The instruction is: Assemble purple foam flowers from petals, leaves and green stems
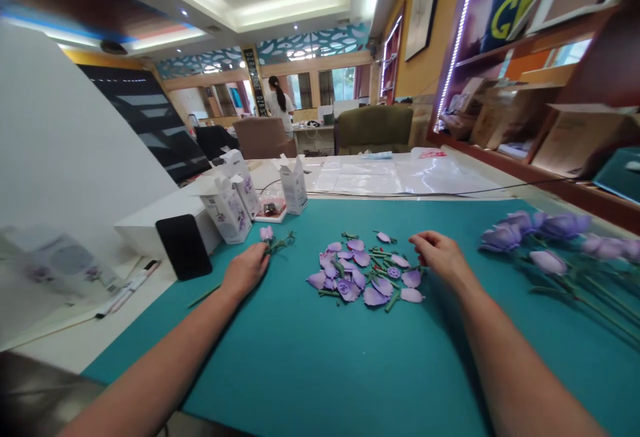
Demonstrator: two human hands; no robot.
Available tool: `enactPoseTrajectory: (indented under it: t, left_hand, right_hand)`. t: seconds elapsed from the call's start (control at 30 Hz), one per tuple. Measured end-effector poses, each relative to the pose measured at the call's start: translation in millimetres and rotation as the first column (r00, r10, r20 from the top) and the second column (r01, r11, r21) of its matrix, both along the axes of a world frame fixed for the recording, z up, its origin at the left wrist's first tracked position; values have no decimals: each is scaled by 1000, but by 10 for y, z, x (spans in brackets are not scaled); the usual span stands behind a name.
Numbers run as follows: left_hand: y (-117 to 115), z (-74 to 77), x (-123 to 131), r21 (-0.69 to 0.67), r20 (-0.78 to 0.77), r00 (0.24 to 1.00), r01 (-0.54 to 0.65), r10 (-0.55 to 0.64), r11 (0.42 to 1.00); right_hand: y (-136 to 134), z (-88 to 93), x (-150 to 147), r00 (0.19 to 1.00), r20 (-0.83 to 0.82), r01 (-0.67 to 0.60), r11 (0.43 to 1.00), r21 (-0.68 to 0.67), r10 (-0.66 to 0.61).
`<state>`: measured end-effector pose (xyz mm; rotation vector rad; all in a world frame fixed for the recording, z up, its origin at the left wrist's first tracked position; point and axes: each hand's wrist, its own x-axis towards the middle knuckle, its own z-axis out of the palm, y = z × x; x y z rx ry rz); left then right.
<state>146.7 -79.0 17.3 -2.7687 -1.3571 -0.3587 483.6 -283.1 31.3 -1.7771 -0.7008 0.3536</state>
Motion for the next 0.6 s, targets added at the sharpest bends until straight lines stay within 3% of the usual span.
enactPoseTrajectory:
  t: [0.2,0.33,0.5,0.6]
  left_hand:
    - [15,-15,2,65,-12,999,-43,44,997]
    - [7,13,3,92,14,999,-35,34,995]
    - [-85,181,113,164,97,995,1,-17,986]
    - [-234,341,300,223,224,963,99,-150,970]
  right_hand:
    - [65,-31,72,999,28,27,1000,-7,-27]
    - [104,29,146,998,56,-22,999,-43,24]
    - [178,120,191,986,152,-59,995,-87,72]
    - [250,161,194,965,222,-107,982,-155,140]
